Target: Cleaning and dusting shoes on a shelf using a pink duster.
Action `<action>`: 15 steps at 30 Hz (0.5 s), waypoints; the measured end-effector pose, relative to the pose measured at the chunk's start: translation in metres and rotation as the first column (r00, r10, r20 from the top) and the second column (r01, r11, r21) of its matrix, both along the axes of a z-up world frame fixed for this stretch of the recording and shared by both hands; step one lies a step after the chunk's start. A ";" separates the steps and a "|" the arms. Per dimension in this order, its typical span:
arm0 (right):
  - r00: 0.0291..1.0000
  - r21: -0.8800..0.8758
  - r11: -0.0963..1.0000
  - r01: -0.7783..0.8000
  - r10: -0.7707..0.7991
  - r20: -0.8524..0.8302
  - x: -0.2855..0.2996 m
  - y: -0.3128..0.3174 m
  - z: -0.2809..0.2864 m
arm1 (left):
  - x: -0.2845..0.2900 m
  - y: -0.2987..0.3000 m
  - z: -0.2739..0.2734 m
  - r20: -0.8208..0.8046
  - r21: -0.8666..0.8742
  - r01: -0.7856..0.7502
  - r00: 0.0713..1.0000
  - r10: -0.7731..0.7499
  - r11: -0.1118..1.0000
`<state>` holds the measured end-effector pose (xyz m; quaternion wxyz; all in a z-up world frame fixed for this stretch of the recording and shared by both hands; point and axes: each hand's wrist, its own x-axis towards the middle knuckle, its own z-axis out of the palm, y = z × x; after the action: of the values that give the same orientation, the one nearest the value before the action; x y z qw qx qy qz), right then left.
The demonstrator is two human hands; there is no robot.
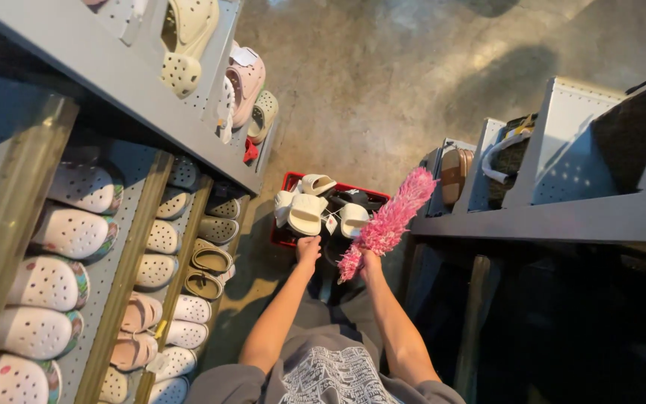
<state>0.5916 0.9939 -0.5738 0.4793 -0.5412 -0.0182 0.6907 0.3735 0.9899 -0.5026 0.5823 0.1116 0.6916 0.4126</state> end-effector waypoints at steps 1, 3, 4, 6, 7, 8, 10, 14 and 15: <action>1.000 -0.003 1.000 0.008 -0.008 -0.003 -0.001 0.004 -0.008 | -0.005 0.003 -0.009 -0.003 -0.003 0.008 1.000 -0.008 1.000; 0.997 -0.100 0.995 0.008 -0.016 -0.075 -0.003 0.016 -0.022 | -0.015 0.010 -0.027 0.047 -0.144 -0.194 0.978 0.202 0.970; 0.997 -0.094 0.996 0.003 -0.010 -0.080 -0.003 0.030 -0.042 | -0.022 0.018 -0.027 0.043 -0.137 -0.199 0.977 0.207 0.970; 0.983 -0.156 0.987 -0.022 -0.007 -0.181 -0.002 0.049 -0.080 | -0.033 0.023 -0.024 0.163 -0.167 -0.252 0.946 0.279 0.953; 0.983 -0.158 0.987 -0.030 0.001 -0.183 0.001 0.047 -0.090 | -0.037 0.023 -0.026 0.161 -0.169 -0.260 0.944 0.287 0.951; 0.984 -0.151 0.988 -0.036 0.009 -0.176 0.003 0.051 -0.098 | -0.041 0.026 -0.027 0.170 -0.149 -0.247 0.947 0.271 0.957; 0.984 -0.133 0.990 -0.048 0.025 -0.175 0.004 0.052 -0.103 | -0.047 0.031 -0.030 0.177 -0.118 -0.240 0.950 0.258 0.964; 0.996 -0.161 0.987 0.002 -0.017 -0.091 0.006 0.059 -0.103 | -0.053 0.048 -0.050 0.315 -0.092 -0.177 0.928 0.197 0.980; 0.998 -0.186 0.982 0.030 -0.041 -0.057 0.009 0.059 -0.105 | -0.052 0.049 -0.056 0.320 -0.058 -0.178 0.929 0.187 0.982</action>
<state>0.6010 1.0529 -0.6785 0.4394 -0.5624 0.0703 0.6969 0.3218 1.0394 -0.5586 0.6485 -0.0305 0.5996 0.4680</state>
